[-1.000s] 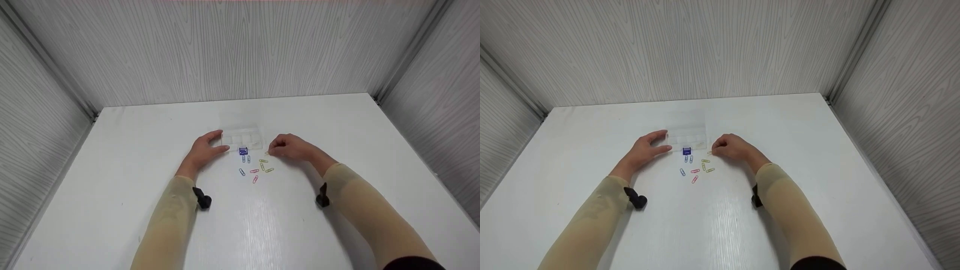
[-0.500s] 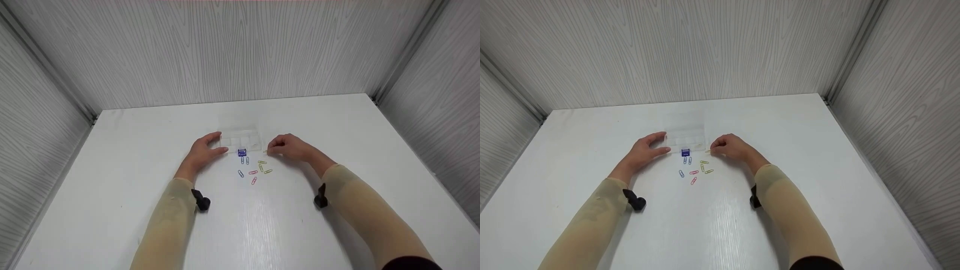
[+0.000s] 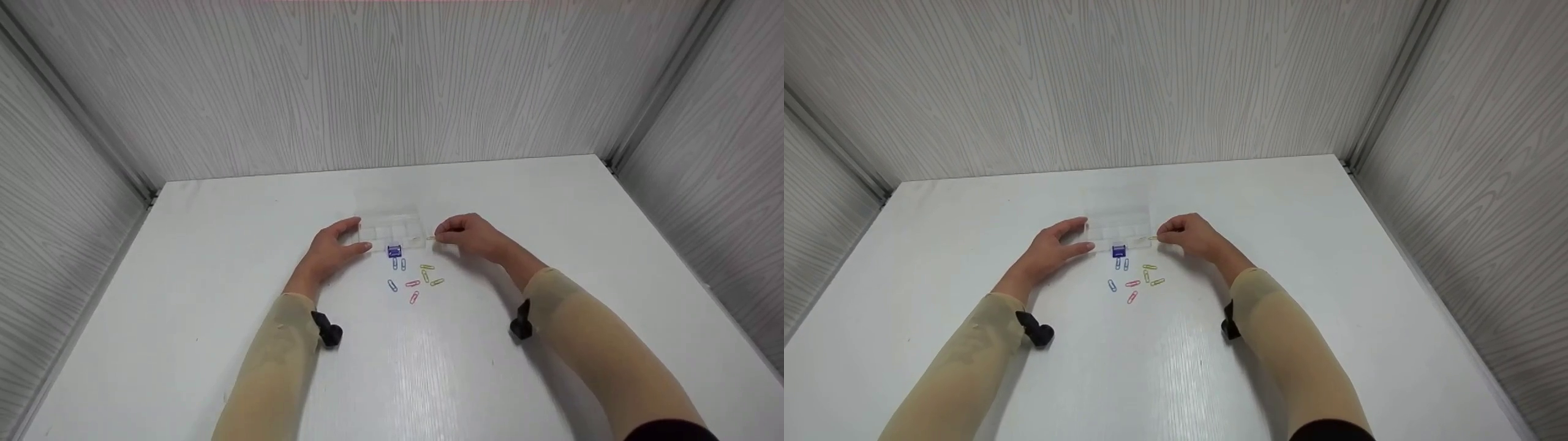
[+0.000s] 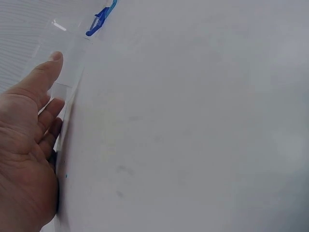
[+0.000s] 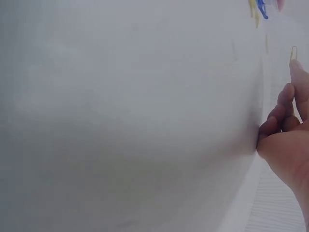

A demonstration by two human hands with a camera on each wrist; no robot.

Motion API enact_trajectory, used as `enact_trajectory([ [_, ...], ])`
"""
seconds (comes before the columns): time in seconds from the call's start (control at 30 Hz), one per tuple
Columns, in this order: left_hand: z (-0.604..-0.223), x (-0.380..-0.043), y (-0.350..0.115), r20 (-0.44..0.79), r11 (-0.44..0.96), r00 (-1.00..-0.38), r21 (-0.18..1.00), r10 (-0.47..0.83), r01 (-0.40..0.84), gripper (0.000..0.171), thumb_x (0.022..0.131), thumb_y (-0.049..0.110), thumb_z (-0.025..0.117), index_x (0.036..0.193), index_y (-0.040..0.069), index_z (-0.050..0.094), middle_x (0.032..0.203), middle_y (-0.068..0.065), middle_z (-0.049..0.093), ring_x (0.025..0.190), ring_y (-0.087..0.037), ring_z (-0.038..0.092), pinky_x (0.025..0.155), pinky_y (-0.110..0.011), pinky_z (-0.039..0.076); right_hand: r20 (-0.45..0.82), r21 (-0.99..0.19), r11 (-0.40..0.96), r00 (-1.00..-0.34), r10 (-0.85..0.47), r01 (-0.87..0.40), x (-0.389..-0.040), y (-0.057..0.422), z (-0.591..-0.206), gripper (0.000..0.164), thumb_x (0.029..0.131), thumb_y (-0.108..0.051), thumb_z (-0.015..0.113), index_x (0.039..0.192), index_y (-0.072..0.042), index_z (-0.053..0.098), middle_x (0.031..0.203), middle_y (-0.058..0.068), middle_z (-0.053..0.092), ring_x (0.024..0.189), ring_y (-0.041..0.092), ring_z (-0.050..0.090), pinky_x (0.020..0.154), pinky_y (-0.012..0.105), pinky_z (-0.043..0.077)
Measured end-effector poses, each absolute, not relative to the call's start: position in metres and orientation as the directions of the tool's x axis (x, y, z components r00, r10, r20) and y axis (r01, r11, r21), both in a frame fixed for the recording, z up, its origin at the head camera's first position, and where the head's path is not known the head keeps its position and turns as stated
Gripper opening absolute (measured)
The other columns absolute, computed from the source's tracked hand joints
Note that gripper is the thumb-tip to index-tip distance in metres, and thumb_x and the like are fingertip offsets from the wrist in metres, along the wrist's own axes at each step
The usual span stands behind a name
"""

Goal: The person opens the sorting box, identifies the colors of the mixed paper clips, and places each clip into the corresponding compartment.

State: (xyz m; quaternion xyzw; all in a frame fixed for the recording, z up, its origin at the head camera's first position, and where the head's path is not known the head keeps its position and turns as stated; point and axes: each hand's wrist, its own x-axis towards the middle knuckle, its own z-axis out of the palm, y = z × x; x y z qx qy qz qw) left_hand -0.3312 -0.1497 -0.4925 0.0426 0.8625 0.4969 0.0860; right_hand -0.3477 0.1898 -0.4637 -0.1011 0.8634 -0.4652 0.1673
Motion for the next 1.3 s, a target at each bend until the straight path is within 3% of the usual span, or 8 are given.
enact_trajectory([
  [0.67, -0.492, -0.333, -0.148, -0.067, 0.503, -0.982, 0.864, 0.175, 0.031, 0.076, 0.093, 0.039, 0.082, 0.160, 0.020, 0.050, 0.162, 0.001, 0.050, 0.158, -0.021, 0.030, 0.130, -0.041, 0.020, -0.107, -0.866, 0.496, -0.950, -0.295, -0.057, -0.358, 0.162, -0.452, 0.018, 0.101, -0.022, 0.075, 0.114, -0.010, 0.078, 0.117, 0.005, 0.071, 0.106, 0.022, 0.058, 0.097, 0.034, 0.049],
  [1.3, -0.492, -0.333, -0.146, -0.081, 0.489, -0.982, 0.872, 0.168, 0.012, 0.076, 0.093, 0.040, 0.083, 0.160, 0.023, 0.050, 0.161, 0.003, 0.050, 0.158, -0.020, 0.029, 0.130, -0.043, 0.019, -0.108, -0.879, 0.477, -0.966, -0.235, -0.018, -0.357, 0.155, -0.453, 0.021, 0.103, -0.023, 0.073, 0.116, -0.007, 0.077, 0.116, 0.007, 0.069, 0.101, 0.022, 0.055, 0.088, 0.031, 0.047],
])
